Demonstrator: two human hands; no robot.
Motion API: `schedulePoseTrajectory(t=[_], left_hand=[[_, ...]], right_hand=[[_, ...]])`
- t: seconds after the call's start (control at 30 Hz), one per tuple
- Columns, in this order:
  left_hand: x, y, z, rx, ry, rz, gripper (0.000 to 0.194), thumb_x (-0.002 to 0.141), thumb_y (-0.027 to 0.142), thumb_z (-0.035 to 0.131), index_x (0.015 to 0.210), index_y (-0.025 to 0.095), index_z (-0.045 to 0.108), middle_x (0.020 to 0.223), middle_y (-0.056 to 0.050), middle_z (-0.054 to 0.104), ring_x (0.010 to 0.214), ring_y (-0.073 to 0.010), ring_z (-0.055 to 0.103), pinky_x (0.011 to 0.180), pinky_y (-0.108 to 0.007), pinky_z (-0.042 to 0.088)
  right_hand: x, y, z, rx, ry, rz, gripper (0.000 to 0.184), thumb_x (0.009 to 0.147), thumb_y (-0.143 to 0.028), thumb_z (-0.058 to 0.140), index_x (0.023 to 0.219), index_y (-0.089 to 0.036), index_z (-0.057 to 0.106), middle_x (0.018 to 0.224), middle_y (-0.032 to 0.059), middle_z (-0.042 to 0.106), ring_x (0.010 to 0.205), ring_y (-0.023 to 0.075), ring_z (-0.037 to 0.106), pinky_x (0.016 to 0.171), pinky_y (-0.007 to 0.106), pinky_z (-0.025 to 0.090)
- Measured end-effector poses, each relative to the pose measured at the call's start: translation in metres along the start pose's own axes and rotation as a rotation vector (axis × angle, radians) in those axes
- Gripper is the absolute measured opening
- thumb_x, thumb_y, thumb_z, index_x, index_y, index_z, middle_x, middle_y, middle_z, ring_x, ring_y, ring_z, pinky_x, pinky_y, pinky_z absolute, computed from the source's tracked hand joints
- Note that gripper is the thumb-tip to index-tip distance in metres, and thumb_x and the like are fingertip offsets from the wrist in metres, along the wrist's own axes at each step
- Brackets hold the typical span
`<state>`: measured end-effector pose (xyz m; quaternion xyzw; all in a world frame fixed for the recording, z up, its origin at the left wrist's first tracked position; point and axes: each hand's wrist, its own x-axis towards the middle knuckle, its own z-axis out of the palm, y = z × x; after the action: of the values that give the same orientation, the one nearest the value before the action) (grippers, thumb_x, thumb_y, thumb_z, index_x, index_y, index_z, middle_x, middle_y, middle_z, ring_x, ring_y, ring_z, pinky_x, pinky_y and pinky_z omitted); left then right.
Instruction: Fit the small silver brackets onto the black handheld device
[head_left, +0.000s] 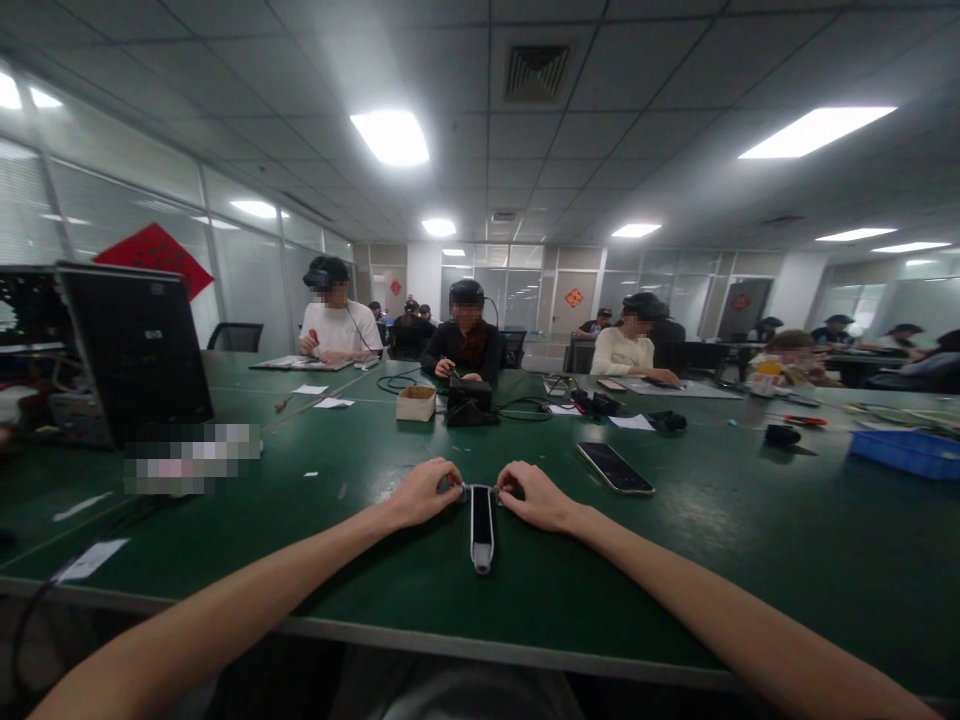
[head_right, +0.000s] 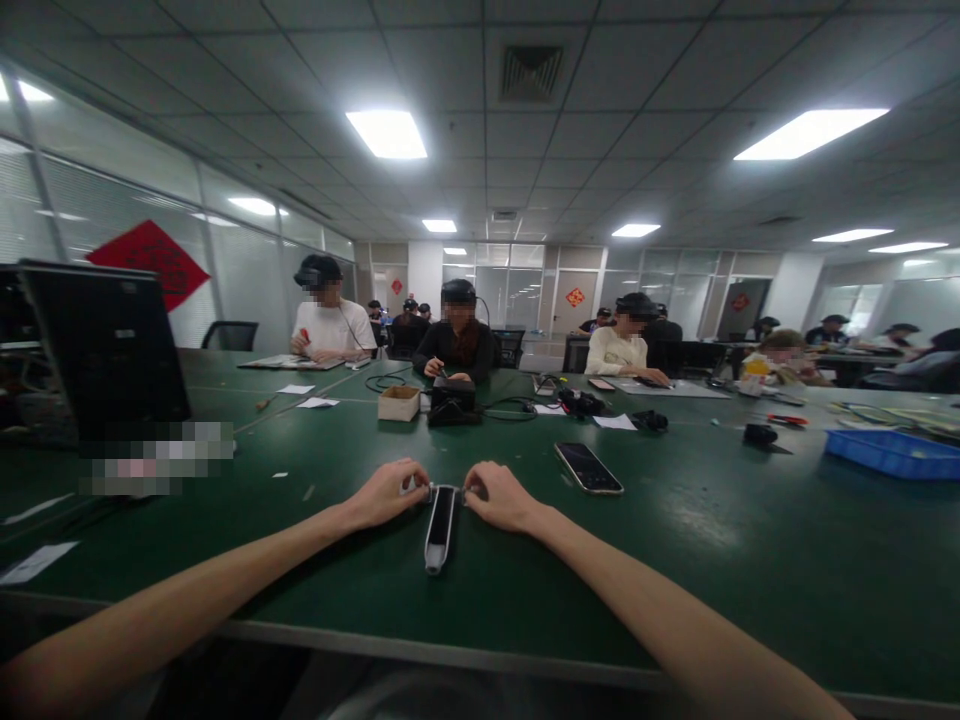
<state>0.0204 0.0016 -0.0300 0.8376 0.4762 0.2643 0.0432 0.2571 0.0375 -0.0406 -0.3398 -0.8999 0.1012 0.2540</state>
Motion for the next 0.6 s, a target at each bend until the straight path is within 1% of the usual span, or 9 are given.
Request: schedulePoseTrajectory(t=[0.17,0.33,0.47,0.6], left_hand=[[-0.0003,-0.0022,0.003,0.002,0.017,0.026,0.016,0.082,0.029,0.051,0.085,0.017,0.06,0.082,-0.003,0.059,0.073,-0.0153,0.053,0.064,-0.025,0.04],[0.0,-0.0076,0.0081,0.022,-0.013,0.012,0.014,0.081,0.028,0.052,0.085,0.017,0.06,0.081,-0.002,0.06,0.071,-0.015,0.053,0.064,-0.025,0.04],[0.0005,-0.0062,0.007,0.021,0.003,0.016,0.012,0.078,0.025,0.056,0.084,0.017,0.06,0.079,-0.001,0.06,0.071,-0.0144,0.053,0.064,-0.024,0.04],[0.0007,-0.0022,0.0045,0.011,0.026,0.029,0.012,0.08,0.026,0.053,0.084,0.017,0.06,0.08,-0.002,0.058,0.072,-0.0142,0.052,0.064,-0.024,0.04]], right_hand=[[0.0001,0.0008,0.0002,0.006,-0.009,0.002,0.016,0.081,-0.029,0.052,0.089,-0.016,0.058,0.088,0.0045,0.057,0.078,0.0148,0.052,0.071,0.029,0.042],[0.0004,0.0006,0.0009,0.0,0.003,0.01,0.015,0.081,-0.028,0.054,0.087,-0.015,0.059,0.085,0.0047,0.057,0.077,0.015,0.053,0.071,0.029,0.042],[0.0002,0.0,0.0002,0.004,0.0,0.016,0.014,0.081,-0.027,0.054,0.086,-0.016,0.06,0.084,0.0048,0.058,0.076,0.015,0.053,0.071,0.029,0.042],[0.0002,0.0008,0.0002,0.011,0.0,0.012,0.014,0.081,-0.028,0.053,0.087,-0.016,0.06,0.085,0.0045,0.058,0.076,0.0146,0.053,0.07,0.028,0.042]])
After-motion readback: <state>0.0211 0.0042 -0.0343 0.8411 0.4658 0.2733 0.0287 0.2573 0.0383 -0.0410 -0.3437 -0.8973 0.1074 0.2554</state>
